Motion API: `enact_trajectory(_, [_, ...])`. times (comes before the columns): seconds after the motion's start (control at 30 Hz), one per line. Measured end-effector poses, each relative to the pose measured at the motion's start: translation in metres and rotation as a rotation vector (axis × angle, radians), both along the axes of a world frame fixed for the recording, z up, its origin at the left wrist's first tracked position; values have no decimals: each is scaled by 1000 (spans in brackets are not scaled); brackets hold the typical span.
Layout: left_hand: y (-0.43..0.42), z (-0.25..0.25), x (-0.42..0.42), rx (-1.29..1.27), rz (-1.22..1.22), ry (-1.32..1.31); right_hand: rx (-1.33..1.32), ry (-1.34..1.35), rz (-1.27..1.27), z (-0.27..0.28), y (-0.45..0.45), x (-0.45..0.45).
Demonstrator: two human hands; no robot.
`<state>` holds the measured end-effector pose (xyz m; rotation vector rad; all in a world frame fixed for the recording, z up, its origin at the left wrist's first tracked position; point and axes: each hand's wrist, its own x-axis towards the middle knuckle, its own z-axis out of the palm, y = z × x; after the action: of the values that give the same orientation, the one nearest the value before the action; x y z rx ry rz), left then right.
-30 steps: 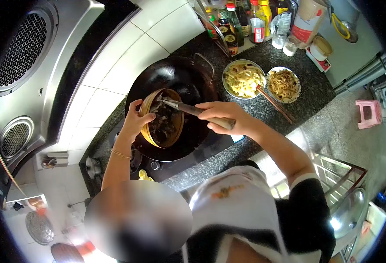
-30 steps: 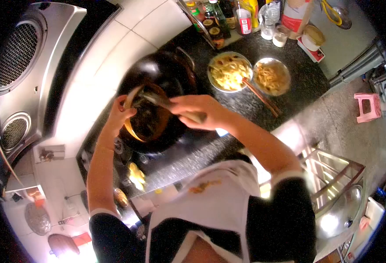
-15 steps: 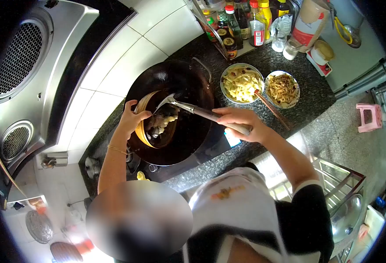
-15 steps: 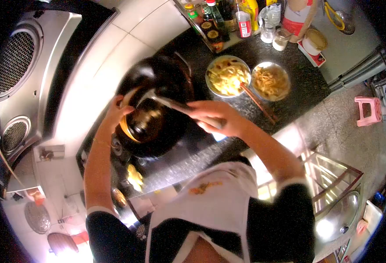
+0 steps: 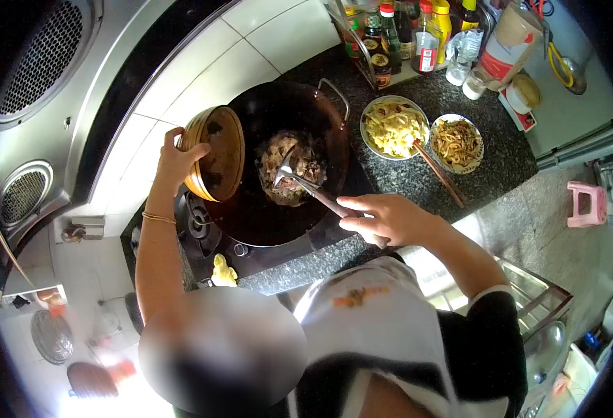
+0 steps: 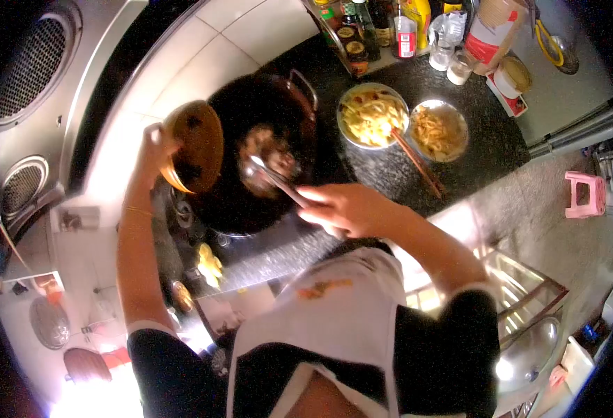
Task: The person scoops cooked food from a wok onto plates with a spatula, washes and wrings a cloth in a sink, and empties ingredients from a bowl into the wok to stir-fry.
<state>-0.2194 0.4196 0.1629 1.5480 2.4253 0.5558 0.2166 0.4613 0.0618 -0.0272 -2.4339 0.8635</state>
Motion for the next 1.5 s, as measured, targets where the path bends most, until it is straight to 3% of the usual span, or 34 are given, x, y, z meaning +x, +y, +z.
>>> enact_trajectory(0.13, [-9, 20, 16, -95, 25, -15, 21, -62, -22, 15, 0, 12])
enact_trajectory(0.23, [-18, 36, 47, 67, 264, -270, 59, 83, -211, 17, 2, 20])
enact_trajectory(0.33, [-31, 42, 49, 47, 323, -239, 84, 88, -235, 17, 5, 21])
enact_trajectory(0.47, [-55, 33, 35, 192, 414, -505, 107, 38, -172, -11, 2, 5])
enact_trajectory(0.53, [-63, 28, 29, 179, 418, -466, 105, 10, -154, -22, -2, 5])
enact_trajectory(0.63, [-85, 20, 12, 251, 442, -611, -112, 142, -257, -49, -22, 1])
enact_trajectory(0.67, [-93, 10, -5, 224, 450, -662, -344, 116, -255, -76, -30, 5])
enact_trajectory(0.73, [-107, 8, 1, 330, 488, -1070, -729, 182, -365, -98, -62, 6])
enact_trajectory(0.77, [-113, 3, -4, 350, 503, -1150, -847, -75, -477, -82, -73, 8])
enact_trajectory(0.83, [-125, -2, -5, 366, 449, -1271, -782, -362, -453, -120, -99, -6])
enact_trajectory(0.87, [-129, -5, -1, 373, 387, -1385, -818, -488, -427, -110, -108, -20])
enact_trajectory(0.93, [-134, -9, 3, 387, 370, -1439, -620, -368, -322, -123, -138, -62])
enact_trajectory(1.03, [-143, -10, 10, 430, 345, -1567, -390, -628, -229, -106, -158, -150])
enact_trajectory(1.17, [-148, -1, 20, 427, 319, -1528, -310, -820, -353, -132, -168, -251])
enact_trajectory(1.2, [-152, -1, 19, 415, 313, -1531, -233, -757, -408, -142, -172, -267])
enact_trajectory(1.37, [-162, 5, 17, 424, 219, -1562, 676, -641, -501, -203, -172, -296])
enact_trajectory(1.43, [-164, 4, 10, 419, 180, -1567, 686, -625, -319, -227, -167, -296])
enact_trajectory(1.5, [-166, 2, 3, 353, 115, -1656, -56, -719, -244, -208, -168, -296])
